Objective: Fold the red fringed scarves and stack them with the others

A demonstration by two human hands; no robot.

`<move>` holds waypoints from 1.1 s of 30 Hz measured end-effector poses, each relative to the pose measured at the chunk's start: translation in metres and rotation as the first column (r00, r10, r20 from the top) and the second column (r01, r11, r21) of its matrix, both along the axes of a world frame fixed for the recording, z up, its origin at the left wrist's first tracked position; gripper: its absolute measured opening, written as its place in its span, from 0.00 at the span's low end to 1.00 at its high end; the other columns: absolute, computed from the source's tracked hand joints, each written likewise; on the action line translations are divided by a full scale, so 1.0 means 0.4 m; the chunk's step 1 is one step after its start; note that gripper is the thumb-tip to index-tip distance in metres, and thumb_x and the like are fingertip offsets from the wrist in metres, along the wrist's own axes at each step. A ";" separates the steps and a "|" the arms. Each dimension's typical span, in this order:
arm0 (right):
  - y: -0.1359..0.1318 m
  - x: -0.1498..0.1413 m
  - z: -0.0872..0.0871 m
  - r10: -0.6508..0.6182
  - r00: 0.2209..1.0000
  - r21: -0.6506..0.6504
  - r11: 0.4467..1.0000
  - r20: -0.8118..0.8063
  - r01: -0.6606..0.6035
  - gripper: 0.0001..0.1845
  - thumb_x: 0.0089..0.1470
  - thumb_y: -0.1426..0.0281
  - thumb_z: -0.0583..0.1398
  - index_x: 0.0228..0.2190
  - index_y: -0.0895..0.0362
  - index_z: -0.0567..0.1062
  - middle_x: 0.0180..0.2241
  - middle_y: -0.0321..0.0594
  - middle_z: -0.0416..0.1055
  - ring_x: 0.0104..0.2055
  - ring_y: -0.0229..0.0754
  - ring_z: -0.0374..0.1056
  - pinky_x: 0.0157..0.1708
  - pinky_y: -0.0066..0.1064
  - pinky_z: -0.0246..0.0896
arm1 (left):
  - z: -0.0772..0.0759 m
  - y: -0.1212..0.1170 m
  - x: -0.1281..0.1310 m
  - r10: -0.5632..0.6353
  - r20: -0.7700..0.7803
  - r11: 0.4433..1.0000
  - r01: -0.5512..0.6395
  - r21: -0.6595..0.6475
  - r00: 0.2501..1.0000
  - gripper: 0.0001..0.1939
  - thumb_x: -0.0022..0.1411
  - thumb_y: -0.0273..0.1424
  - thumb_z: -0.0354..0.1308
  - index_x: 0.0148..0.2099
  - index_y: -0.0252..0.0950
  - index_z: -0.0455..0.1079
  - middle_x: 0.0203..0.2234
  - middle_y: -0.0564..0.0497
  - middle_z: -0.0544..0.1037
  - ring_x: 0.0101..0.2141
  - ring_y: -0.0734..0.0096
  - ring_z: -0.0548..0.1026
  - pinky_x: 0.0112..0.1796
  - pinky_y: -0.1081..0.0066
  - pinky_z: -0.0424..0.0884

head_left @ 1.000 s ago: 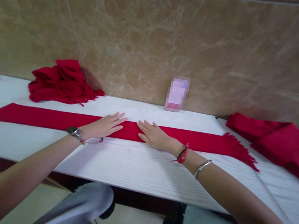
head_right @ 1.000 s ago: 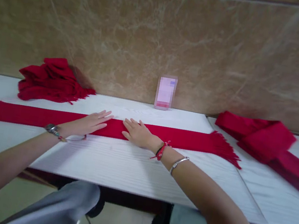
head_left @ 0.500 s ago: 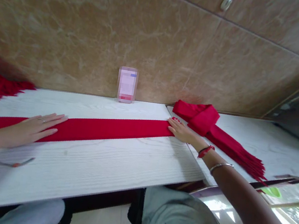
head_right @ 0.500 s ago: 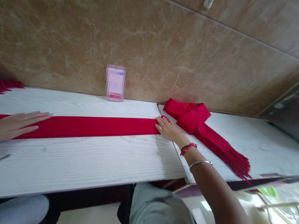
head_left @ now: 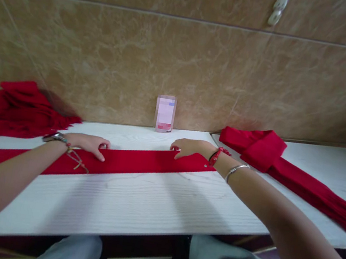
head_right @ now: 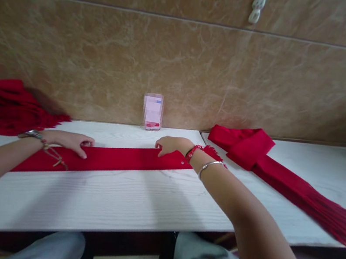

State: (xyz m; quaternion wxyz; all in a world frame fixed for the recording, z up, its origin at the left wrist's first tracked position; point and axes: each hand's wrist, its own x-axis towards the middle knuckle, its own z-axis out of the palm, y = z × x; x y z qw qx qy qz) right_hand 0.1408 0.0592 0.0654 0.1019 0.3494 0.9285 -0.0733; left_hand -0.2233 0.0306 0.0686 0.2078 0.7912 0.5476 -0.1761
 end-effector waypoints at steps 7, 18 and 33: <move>0.053 0.002 -0.014 -0.101 0.987 -0.150 0.981 0.128 0.120 0.28 0.43 0.63 0.64 0.46 0.59 0.69 0.45 0.45 0.70 0.43 0.47 0.66 0.37 0.32 0.61 | 0.013 0.012 -0.010 0.001 0.025 1.000 0.000 -0.023 1.000 0.21 0.37 0.43 0.61 0.33 0.35 0.67 0.26 0.53 0.70 0.30 0.68 0.66 0.28 0.76 0.58; 0.046 -0.023 -0.013 -0.138 0.975 -0.115 0.980 0.174 0.160 0.31 0.39 0.62 0.65 0.46 0.60 0.70 0.45 0.48 0.70 0.43 0.50 0.66 0.36 0.34 0.59 | -0.007 0.006 -0.041 -0.036 0.065 0.999 0.036 0.003 0.997 0.18 0.45 0.42 0.56 0.34 0.34 0.70 0.32 0.51 0.75 0.34 0.65 0.70 0.34 0.75 0.62; -0.006 -0.018 0.169 -0.181 0.983 0.181 0.967 -0.014 0.181 0.16 0.44 0.68 0.61 0.37 0.60 0.75 0.36 0.43 0.74 0.35 0.44 0.68 0.32 0.29 0.58 | 0.082 0.001 0.002 -0.031 0.134 0.906 -0.029 0.422 0.991 0.16 0.47 0.36 0.52 0.38 0.34 0.70 0.34 0.49 0.75 0.35 0.66 0.71 0.36 0.74 0.64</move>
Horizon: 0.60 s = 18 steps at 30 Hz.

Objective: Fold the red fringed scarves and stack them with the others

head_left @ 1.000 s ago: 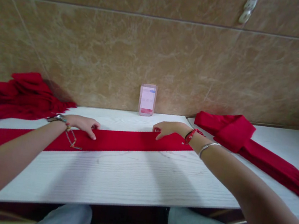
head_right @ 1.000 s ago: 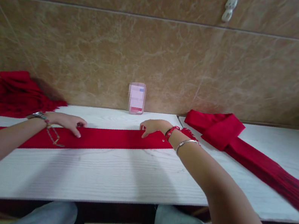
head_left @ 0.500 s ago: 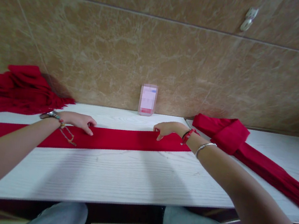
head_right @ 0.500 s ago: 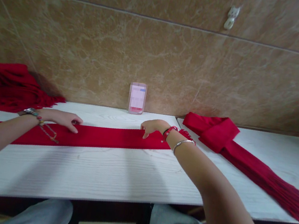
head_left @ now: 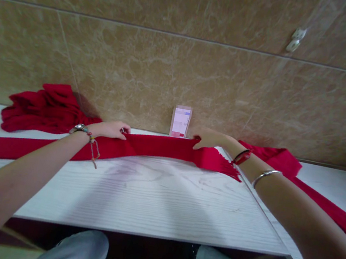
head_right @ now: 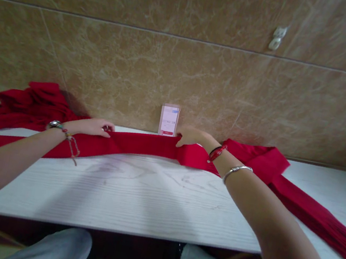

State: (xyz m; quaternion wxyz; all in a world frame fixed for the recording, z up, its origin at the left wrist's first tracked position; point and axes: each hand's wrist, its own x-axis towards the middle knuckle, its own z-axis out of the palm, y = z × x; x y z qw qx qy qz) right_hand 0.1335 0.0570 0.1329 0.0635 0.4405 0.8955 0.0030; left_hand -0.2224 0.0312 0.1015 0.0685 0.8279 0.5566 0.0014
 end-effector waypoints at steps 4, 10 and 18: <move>-0.083 -0.054 -0.005 -0.034 0.979 0.219 0.973 -0.203 0.080 0.15 0.47 0.67 0.58 0.38 0.60 0.75 0.36 0.45 0.74 0.37 0.45 0.68 0.34 0.29 0.59 | 0.013 0.010 0.039 0.047 0.051 0.981 -0.056 0.186 0.998 0.16 0.51 0.35 0.50 0.40 0.33 0.69 0.35 0.48 0.75 0.35 0.66 0.71 0.37 0.72 0.64; -0.235 -0.199 -0.110 0.287 0.889 -0.133 0.926 -0.358 -0.353 0.16 0.52 0.74 0.54 0.42 0.56 0.73 0.43 0.41 0.73 0.42 0.42 0.68 0.41 0.28 0.61 | -0.054 -0.039 0.087 0.103 0.144 0.950 -0.140 0.280 0.984 0.19 0.56 0.34 0.47 0.46 0.30 0.67 0.41 0.41 0.73 0.41 0.62 0.70 0.42 0.68 0.63; -0.081 -0.202 -0.084 0.285 0.898 -0.174 0.918 -0.335 -0.356 0.20 0.48 0.82 0.52 0.42 0.61 0.74 0.41 0.44 0.74 0.42 0.42 0.70 0.43 0.30 0.62 | -0.100 -0.186 0.209 0.351 0.523 0.936 -0.306 -0.174 0.777 0.23 0.56 0.48 0.47 0.38 0.32 0.65 0.34 0.44 0.75 0.31 0.65 0.73 0.29 0.71 0.64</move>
